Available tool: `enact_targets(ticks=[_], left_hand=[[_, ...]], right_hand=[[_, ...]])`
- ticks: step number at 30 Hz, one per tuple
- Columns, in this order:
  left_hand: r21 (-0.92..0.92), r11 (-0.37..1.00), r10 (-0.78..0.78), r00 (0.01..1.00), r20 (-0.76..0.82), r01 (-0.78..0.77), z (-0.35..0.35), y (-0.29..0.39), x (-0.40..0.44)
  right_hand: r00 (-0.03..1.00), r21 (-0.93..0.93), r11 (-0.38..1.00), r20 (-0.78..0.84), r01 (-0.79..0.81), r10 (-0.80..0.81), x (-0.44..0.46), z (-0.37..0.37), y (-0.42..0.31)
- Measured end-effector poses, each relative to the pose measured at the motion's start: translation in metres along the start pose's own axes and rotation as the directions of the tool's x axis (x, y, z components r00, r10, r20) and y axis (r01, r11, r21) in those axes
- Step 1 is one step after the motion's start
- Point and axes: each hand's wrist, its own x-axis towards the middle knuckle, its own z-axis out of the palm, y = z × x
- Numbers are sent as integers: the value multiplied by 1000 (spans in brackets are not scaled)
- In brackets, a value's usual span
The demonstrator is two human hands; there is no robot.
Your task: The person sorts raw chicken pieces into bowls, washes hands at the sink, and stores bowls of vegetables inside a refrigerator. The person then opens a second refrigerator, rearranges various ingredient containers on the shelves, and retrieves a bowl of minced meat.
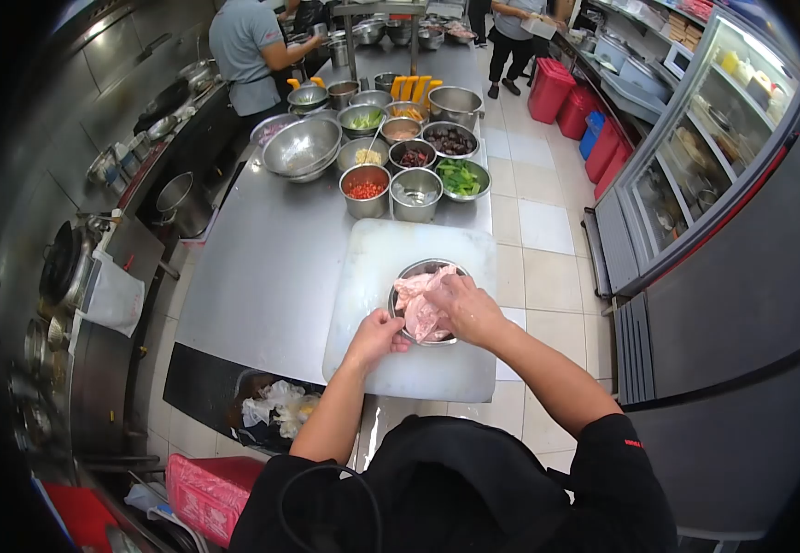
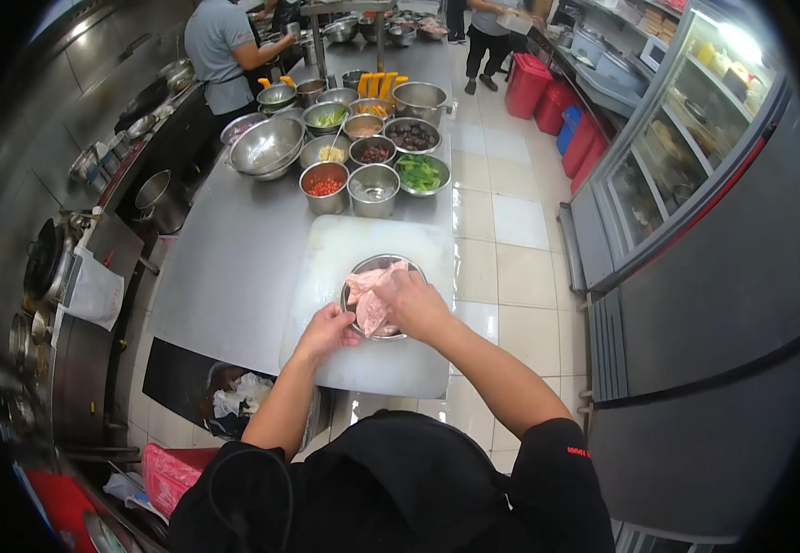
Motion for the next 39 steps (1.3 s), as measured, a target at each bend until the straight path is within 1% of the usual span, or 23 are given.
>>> enact_targets(ticks=[3,6,9,12,15,17,18,19,20,21,23,25,26,27,29,30,31,32,33,34,36,37,39], left_hand=[[-25,999,36,999,18,-35,0,-9,-1],[-50,997,48,998,-51,-51,7,-10,-15],[-116,992,43,994,-103,-55,6,-20,-24],[-184,966,134,959,-250,-183,18,-21,-58],[-141,964,161,914,-373,-227,11,-29,-113],[-176,954,135,873,-469,-242,-6,-54,-158],[-165,956,112,821,-559,-243,-17,-78,-179],[-190,939,93,746,-659,-285,-28,-106,-204],[-241,912,56,683,-728,-333,-30,-128,-241],[-283,874,16,606,-795,-395,-27,-147,-277],[-264,836,-40,426,-904,-480,-21,-189,-354],[-196,765,-81,210,-974,-614,-1,-218,-438],[-136,724,-88,105,-991,-676,10,-233,-482],[-72,683,-92,12,-996,-727,23,-252,-521],[45,629,-153,-181,-971,-776,53,-296,-598],[86,604,-218,-267,-939,-792,73,-317,-635],[114,615,-257,-335,-907,-780,80,-348,-658],[146,606,-306,-399,-865,-782,95,-380,-688],[177,596,-350,-452,-820,-783,108,-413,-716],[174,568,-451,-482,-751,-804,116,-451,-743],[169,500,-642,-494,-587,-849,134,-532,-790],[132,464,-720,-460,-519,-876,142,-573,-808],[61,373,-849,-368,-380,-926,155,-643,-837]], right_hand=[[998,43,998,-52,38,-35,-4,-8,-3],[995,151,986,-85,71,-59,-8,-15,3],[986,326,945,-163,27,28,-16,-16,16],[959,391,920,-245,-34,140,-25,-6,35],[930,585,802,-215,-122,298,-32,-10,28],[911,655,756,-320,15,260,-29,-11,22],[914,699,709,-340,88,221,-25,-2,7],[910,809,542,-374,226,179,-18,11,-5],[916,752,579,-401,316,21,-13,11,-24],[938,791,530,-346,306,-25,-15,13,-48],[972,873,426,-214,237,-102,-25,36,-99],[977,958,287,54,7,-205,-42,68,-145],[954,966,256,103,-29,-280,-55,77,-175],[929,969,240,146,-65,-339,-67,85,-201],[850,958,266,227,-107,-476,-89,109,-246],[830,959,280,188,-40,-525,-103,121,-272],[791,946,320,235,-53,-565,-109,126,-291],[746,950,309,232,-38,-624,-124,129,-317],[703,954,298,225,-19,-675,-140,132,-346],[665,953,303,228,-4,-711,-157,135,-379],[568,948,299,189,107,-801,-198,143,-446],[514,945,284,166,160,-841,-225,147,-485],[320,955,240,175,175,-931,-285,149,-553]])
